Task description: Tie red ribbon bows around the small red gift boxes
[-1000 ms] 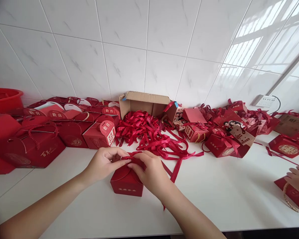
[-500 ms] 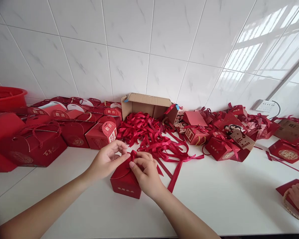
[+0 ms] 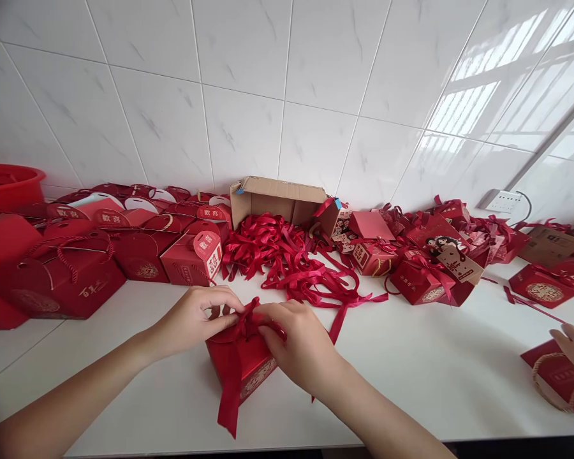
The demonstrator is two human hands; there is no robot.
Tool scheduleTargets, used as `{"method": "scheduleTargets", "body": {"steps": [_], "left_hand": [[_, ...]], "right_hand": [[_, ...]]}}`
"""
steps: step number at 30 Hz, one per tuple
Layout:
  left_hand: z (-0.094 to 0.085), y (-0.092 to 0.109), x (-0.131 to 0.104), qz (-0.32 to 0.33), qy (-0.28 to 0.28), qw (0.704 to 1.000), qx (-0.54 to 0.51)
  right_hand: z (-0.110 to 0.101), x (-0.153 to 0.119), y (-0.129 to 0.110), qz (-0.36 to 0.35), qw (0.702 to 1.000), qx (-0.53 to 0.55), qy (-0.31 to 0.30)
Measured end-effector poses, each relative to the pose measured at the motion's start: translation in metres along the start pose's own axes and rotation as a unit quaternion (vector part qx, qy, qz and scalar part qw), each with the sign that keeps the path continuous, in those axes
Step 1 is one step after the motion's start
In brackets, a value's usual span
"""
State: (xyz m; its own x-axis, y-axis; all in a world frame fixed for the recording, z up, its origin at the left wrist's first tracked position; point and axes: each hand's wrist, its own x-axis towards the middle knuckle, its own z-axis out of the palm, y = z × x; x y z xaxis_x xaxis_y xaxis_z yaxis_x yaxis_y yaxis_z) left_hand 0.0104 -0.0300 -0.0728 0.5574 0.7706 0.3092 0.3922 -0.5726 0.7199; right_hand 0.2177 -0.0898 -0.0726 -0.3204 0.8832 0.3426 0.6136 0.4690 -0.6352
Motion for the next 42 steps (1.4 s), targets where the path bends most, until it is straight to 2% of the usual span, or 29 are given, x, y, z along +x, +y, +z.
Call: {"method": "scheduleTargets", "body": {"steps": [3,7,8,9,11,14,16,19,25,31,37,42], "left_hand": [[-0.004,0.006,-0.002,0.016,-0.020,1.000,0.014],[-0.006,0.013,-0.005,0.046,-0.042,0.998,0.029],[-0.006,0.014,-0.006,0.055,-0.043,0.997,0.035],[-0.006,0.014,-0.006,0.064,-0.041,0.996,0.042],[-0.005,0.015,-0.006,0.082,-0.029,0.995,0.057],[-0.005,0.015,-0.005,0.104,-0.010,0.991,0.084],[-0.005,0.015,-0.006,0.112,-0.005,0.988,0.111],[-0.006,0.015,-0.006,0.120,-0.002,0.983,0.139],[-0.009,0.008,-0.006,0.117,-0.015,0.981,0.156],[-0.017,0.008,-0.005,0.064,-0.027,0.980,0.189],[-0.021,0.019,-0.003,0.020,-0.144,0.979,0.141],[-0.020,0.021,0.003,0.003,-0.196,0.973,0.117]], "right_hand": [[-0.012,-0.004,-0.008,-0.016,0.997,-0.068,-0.010],[-0.032,-0.001,-0.022,0.053,0.994,-0.079,-0.054],[-0.035,0.002,-0.023,0.050,0.993,-0.086,-0.056],[-0.037,0.005,-0.022,0.026,0.994,-0.093,-0.056],[-0.037,0.014,-0.014,-0.070,0.991,-0.090,-0.067],[-0.029,0.025,0.003,-0.211,0.971,-0.072,-0.092],[-0.022,0.027,0.013,-0.258,0.958,-0.096,-0.075],[-0.014,0.025,0.021,-0.293,0.943,-0.154,-0.038],[-0.009,0.016,0.023,-0.322,0.923,-0.205,-0.044],[-0.010,0.014,0.024,-0.314,0.925,-0.197,-0.086],[-0.009,0.015,0.027,-0.316,0.929,-0.173,-0.086],[-0.010,0.015,0.026,-0.318,0.928,-0.170,-0.091]]}}
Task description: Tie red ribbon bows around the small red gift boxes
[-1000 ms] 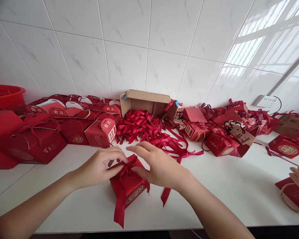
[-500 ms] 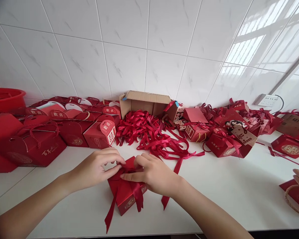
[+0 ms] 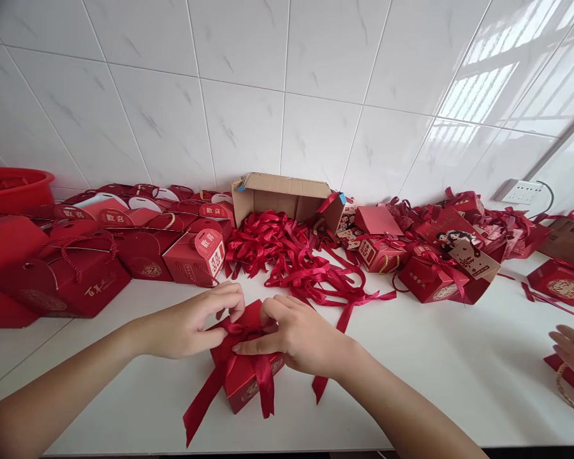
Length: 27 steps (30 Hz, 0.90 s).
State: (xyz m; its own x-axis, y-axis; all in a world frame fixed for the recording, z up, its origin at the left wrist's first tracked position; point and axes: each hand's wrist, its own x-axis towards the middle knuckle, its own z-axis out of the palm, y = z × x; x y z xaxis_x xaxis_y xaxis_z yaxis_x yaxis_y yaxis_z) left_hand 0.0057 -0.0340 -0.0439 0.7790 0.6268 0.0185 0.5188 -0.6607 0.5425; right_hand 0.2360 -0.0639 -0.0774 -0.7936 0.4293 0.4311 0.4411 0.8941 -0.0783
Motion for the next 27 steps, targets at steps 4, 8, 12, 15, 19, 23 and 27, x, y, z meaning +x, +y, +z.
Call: {"method": "scheduleTargets", "body": {"steps": [4,8,12,15,19,23,27], "left_hand": [[-0.003,-0.001,0.004,-0.006,-0.042,0.999,-0.013],[-0.007,-0.003,0.004,0.006,-0.048,0.998,-0.038],[-0.008,-0.006,0.006,0.023,-0.051,0.990,-0.129],[-0.004,-0.006,0.008,0.009,-0.032,0.984,-0.173],[0.006,-0.006,0.010,-0.023,0.020,0.981,-0.191],[0.020,-0.003,0.011,-0.021,0.060,0.972,-0.226],[0.029,-0.001,0.013,-0.043,0.119,0.963,-0.238]], "right_hand": [[-0.002,0.001,-0.001,0.003,1.000,0.003,-0.009],[-0.002,0.001,0.000,0.009,1.000,0.014,-0.012],[0.001,-0.001,0.002,0.001,1.000,0.025,0.005],[0.002,-0.001,0.003,-0.007,1.000,0.020,0.007],[0.002,0.000,0.001,-0.004,1.000,-0.006,-0.005],[0.001,0.001,0.000,0.000,1.000,-0.012,-0.004],[0.001,0.001,0.000,-0.003,1.000,-0.004,0.010]]}}
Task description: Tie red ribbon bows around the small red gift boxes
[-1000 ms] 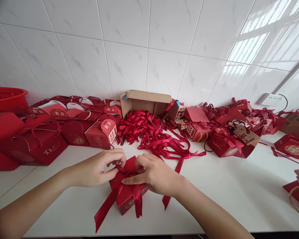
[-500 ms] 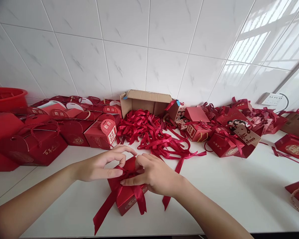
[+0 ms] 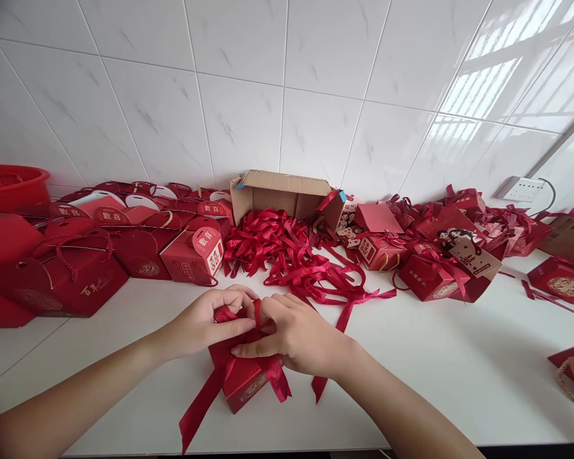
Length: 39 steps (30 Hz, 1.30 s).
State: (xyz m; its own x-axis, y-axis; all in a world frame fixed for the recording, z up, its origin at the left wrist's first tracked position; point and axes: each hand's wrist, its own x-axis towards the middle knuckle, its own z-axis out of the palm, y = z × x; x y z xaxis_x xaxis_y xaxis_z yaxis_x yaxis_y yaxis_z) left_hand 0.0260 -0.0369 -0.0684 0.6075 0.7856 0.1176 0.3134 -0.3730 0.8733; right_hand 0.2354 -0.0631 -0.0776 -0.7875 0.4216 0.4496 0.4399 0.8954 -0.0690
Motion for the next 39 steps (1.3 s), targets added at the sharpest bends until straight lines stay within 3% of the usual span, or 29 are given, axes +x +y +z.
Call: {"method": "scheduleTargets", "body": {"steps": [8,14,21,25,29,39], "left_hand": [[-0.003,-0.004,0.002,-0.011,-0.024,1.000,-0.006],[-0.005,-0.001,0.004,-0.003,-0.037,0.999,0.011],[-0.008,-0.003,0.004,0.005,-0.044,0.999,0.025],[-0.012,0.003,0.000,-0.027,-0.048,0.998,0.036],[-0.017,0.008,-0.003,-0.016,-0.066,0.997,0.042],[-0.005,0.000,0.000,-0.035,0.000,0.999,0.038]], "right_hand": [[0.004,-0.009,0.005,-0.020,0.993,0.046,0.109],[0.011,-0.018,0.010,0.011,0.982,0.082,0.171],[0.014,-0.024,0.014,0.033,0.979,0.075,0.187],[0.011,-0.023,0.013,0.026,0.980,0.064,0.187],[0.006,-0.024,0.010,0.026,0.982,0.049,0.181],[0.005,-0.026,0.009,0.020,0.982,0.033,0.182]]}}
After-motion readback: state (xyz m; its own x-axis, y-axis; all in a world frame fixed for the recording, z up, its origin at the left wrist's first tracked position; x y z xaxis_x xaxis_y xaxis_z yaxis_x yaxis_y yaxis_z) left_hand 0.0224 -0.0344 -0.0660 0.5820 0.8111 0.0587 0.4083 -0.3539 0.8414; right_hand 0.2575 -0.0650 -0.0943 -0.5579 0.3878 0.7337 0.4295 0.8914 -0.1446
